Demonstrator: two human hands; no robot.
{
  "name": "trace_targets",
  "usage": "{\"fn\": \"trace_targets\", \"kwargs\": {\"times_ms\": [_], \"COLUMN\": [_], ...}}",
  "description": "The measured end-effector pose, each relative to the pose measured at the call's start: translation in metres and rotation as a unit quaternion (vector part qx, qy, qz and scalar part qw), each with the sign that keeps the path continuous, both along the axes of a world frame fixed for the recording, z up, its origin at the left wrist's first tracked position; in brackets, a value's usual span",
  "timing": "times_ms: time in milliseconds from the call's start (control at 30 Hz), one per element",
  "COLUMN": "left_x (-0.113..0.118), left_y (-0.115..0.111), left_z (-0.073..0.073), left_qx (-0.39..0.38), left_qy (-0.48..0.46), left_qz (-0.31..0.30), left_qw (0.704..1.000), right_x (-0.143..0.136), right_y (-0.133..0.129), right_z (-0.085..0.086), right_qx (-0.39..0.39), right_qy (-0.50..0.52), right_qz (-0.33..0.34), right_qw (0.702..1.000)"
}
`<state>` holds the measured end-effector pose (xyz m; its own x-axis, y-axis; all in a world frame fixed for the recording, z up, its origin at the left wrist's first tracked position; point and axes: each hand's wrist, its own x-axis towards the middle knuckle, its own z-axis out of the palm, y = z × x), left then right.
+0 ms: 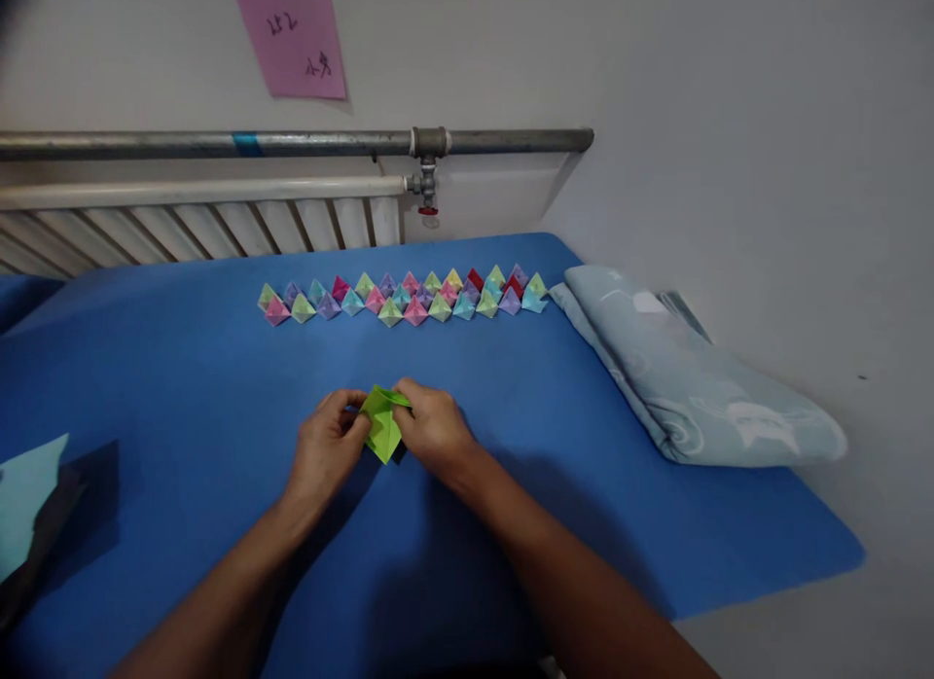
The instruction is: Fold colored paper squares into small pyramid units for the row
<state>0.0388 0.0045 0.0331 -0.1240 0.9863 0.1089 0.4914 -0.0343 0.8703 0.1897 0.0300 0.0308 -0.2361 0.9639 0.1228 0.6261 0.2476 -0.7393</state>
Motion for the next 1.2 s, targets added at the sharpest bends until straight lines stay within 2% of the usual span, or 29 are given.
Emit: {"fn": "trace_targets", "kwargs": {"times_ms": [133, 233, 300, 400, 500, 567, 633, 767, 867, 967, 1067, 1133, 1200], "left_x": [-0.003, -0.003, -0.002, 0.0, -0.002, -0.004, -0.007, -0.009, -0.01, -0.012, -0.013, -0.013, -0.011], "left_y": [0.002, 0.005, 0.005, 0.006, 0.008, 0.01, 0.012, 0.013, 0.013, 0.014, 0.013, 0.012, 0.01], "left_z": [-0.003, -0.003, 0.001, 0.011, 0.021, 0.023, 0.023, 0.02, 0.019, 0.019, 0.019, 0.019, 0.019], "left_qx": [-0.018, -0.06, -0.095, -0.142, -0.175, -0.214, -0.255, -0.283, -0.278, -0.249, -0.221, -0.213, -0.213], "left_qy": [-0.054, -0.127, -0.196, -0.338, -0.47, -0.52, -0.533, -0.495, -0.478, -0.464, -0.448, -0.438, -0.426], "left_qz": [-0.002, 0.017, 0.032, 0.036, 0.025, 0.02, 0.011, -0.001, 0.018, 0.043, 0.045, 0.029, 0.009], "left_qw": [0.998, 0.99, 0.975, 0.93, 0.865, 0.827, 0.807, 0.822, 0.833, 0.849, 0.865, 0.873, 0.879], "right_x": [-0.001, -0.003, -0.004, -0.004, -0.003, -0.003, -0.003, -0.004, -0.005, -0.002, 0.0, 0.0, -0.003], "right_y": [0.001, 0.001, 0.001, 0.0, 0.0, 0.0, -0.002, -0.007, -0.008, -0.006, -0.002, -0.002, -0.003], "right_z": [-0.003, 0.002, 0.005, 0.007, 0.002, -0.002, -0.004, -0.001, 0.001, 0.002, 0.008, 0.014, 0.019], "right_qx": [-0.068, -0.151, -0.173, -0.152, -0.109, -0.068, -0.016, 0.078, 0.076, -0.018, -0.136, -0.173, -0.201], "right_qy": [0.1, 0.177, 0.207, 0.225, 0.231, 0.219, 0.194, 0.151, 0.145, 0.202, 0.277, 0.287, 0.283], "right_qz": [-0.02, -0.046, -0.058, -0.074, -0.087, -0.083, -0.06, 0.028, 0.064, 0.049, -0.009, -0.037, -0.027], "right_qw": [0.992, 0.971, 0.961, 0.96, 0.963, 0.97, 0.979, 0.985, 0.984, 0.978, 0.951, 0.941, 0.938]}}
